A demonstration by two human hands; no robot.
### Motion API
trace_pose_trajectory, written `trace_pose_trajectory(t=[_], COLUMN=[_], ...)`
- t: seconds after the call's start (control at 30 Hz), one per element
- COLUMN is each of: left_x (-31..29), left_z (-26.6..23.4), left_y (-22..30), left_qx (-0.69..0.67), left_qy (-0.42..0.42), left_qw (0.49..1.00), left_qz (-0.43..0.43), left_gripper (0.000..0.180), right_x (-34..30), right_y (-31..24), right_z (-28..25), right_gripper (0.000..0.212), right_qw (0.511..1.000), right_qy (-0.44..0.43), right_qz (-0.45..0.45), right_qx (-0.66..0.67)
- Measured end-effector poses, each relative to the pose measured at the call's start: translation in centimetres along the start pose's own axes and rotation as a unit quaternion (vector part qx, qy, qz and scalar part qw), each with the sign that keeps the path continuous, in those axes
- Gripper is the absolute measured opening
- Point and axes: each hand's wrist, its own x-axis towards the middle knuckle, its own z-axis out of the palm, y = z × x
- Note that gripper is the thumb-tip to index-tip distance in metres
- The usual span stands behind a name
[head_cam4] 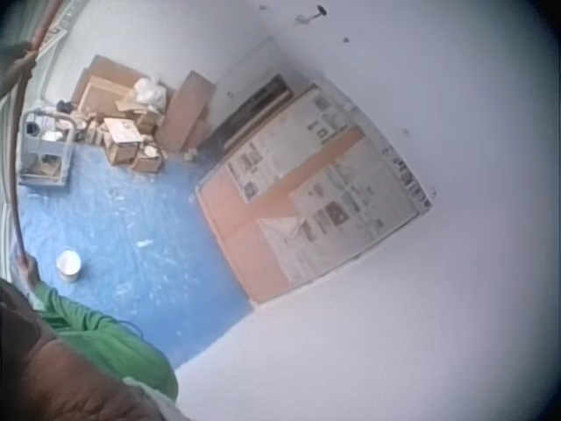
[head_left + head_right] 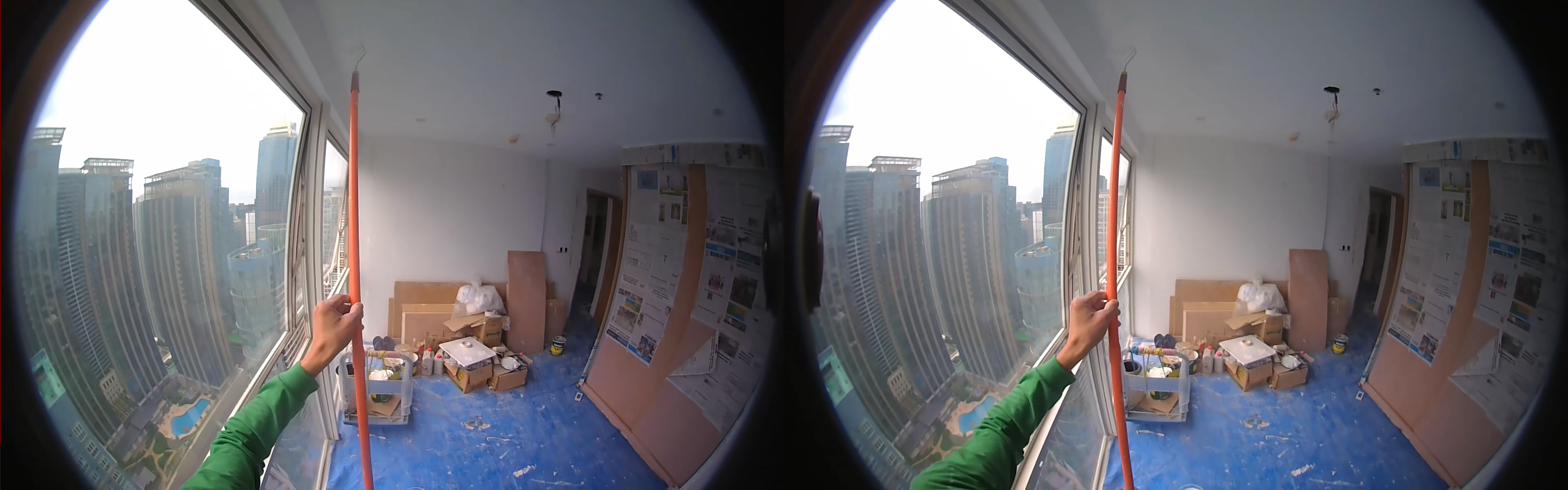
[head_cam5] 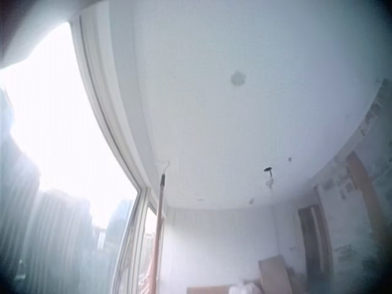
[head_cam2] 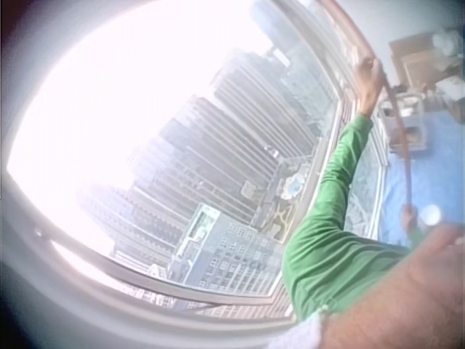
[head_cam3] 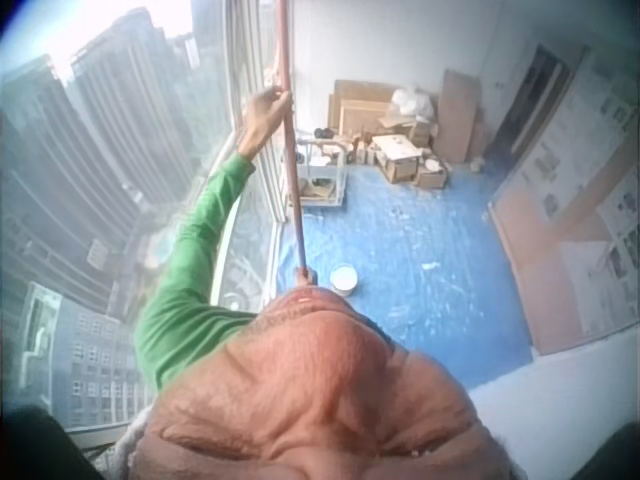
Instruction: The person paints the ceiling of a room using a paint roller attached to a long extension pole. They dip the roller into a paint bucket and apply white paint to the ceiling surface. The person also briefly interacts with another person in the room.
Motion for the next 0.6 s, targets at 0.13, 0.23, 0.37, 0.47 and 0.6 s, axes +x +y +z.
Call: trace_pose_trajectory(t=[0.13,0.23,0.37,0.47,0.6], left_x=[5.8,10.0,15.5,18.4,21.9], left_z=[1.2,1.4,1.0,0.3,-0.3], left_y=[-2.8,-4.1,-5.7,-6.2,-6.9], left_qx=[0.013,-0.019,-0.052,-0.050,-0.033], left_qy=[-0.002,0.001,-0.044,-0.068,-0.069], left_qw=[1.000,1.000,0.996,0.993,0.995], left_qz=[0.013,-0.014,-0.065,-0.083,-0.061], left_gripper=[0.021,0.020,0.025,0.026,0.024], right_x=[1.3,4.2,11.7,13.0,14.7], right_y=[-0.9,-1.1,3.5,0.5,-6.8], right_z=[0.5,1.3,0.2,2.0,6.0], right_gripper=[0.017,0.017,0.020,0.022,0.046], right_qw=[0.999,0.998,0.997,0.994,0.989], right_qy=[0.021,0.031,-0.010,-0.034,-0.110], right_qz=[-0.021,-0.026,-0.026,0.039,0.080], right_qx=[0.017,0.046,0.075,0.097,0.065])
